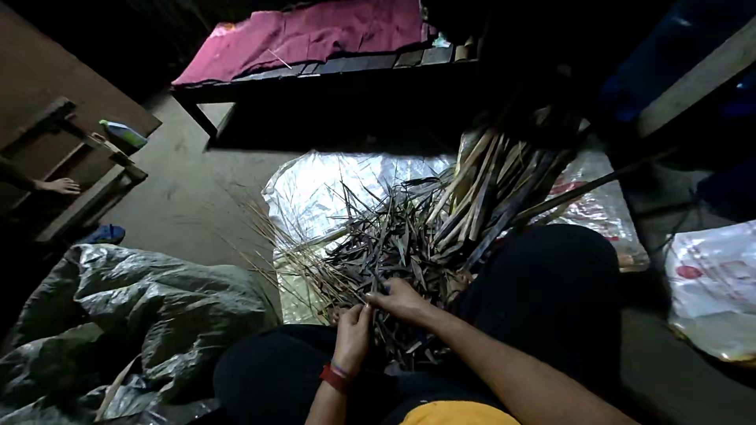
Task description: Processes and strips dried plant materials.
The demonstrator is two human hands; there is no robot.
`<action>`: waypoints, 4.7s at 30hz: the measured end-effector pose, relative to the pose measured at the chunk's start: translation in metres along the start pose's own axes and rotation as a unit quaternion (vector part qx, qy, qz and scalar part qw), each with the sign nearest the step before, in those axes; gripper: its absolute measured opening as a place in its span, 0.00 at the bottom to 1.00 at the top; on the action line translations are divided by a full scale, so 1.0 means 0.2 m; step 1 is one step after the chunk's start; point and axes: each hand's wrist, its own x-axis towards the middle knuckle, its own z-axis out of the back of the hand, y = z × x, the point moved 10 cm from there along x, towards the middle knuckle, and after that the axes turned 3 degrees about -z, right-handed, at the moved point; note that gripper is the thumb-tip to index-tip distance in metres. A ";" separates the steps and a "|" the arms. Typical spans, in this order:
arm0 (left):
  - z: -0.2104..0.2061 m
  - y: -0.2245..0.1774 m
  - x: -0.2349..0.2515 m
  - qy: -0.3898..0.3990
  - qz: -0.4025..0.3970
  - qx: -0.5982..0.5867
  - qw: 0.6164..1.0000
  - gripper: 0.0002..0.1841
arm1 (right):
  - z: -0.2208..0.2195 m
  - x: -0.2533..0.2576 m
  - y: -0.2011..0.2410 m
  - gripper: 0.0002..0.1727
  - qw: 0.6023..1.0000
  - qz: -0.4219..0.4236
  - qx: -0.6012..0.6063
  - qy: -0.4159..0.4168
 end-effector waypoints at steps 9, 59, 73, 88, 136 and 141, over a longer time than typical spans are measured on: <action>0.10 0.04 -0.12 -0.015 0.000 0.019 1.000 0.14 | 0.17 0.10 0.05 0.21 0.992 0.093 -0.057 -0.058; -0.04 0.01 -0.11 0.050 0.049 -0.064 0.996 0.13 | 0.26 0.16 0.01 0.21 0.940 -0.040 -0.315 -0.126; -0.04 -0.02 0.03 0.017 0.054 -0.046 0.997 0.13 | 0.16 0.10 0.05 0.18 0.999 0.020 -0.015 -0.043; 0.01 -0.03 -0.02 0.005 0.041 -0.028 0.999 0.14 | 0.02 0.04 0.10 0.18 0.933 0.062 -0.350 -0.051; -0.07 -0.08 -0.06 0.003 0.007 0.004 1.000 0.14 | 0.17 0.07 0.06 0.21 0.950 -0.002 -0.281 -0.139; -0.11 0.00 -0.19 0.046 0.030 -0.032 0.998 0.13 | 0.40 0.14 0.03 0.23 0.950 -0.045 -0.236 -0.201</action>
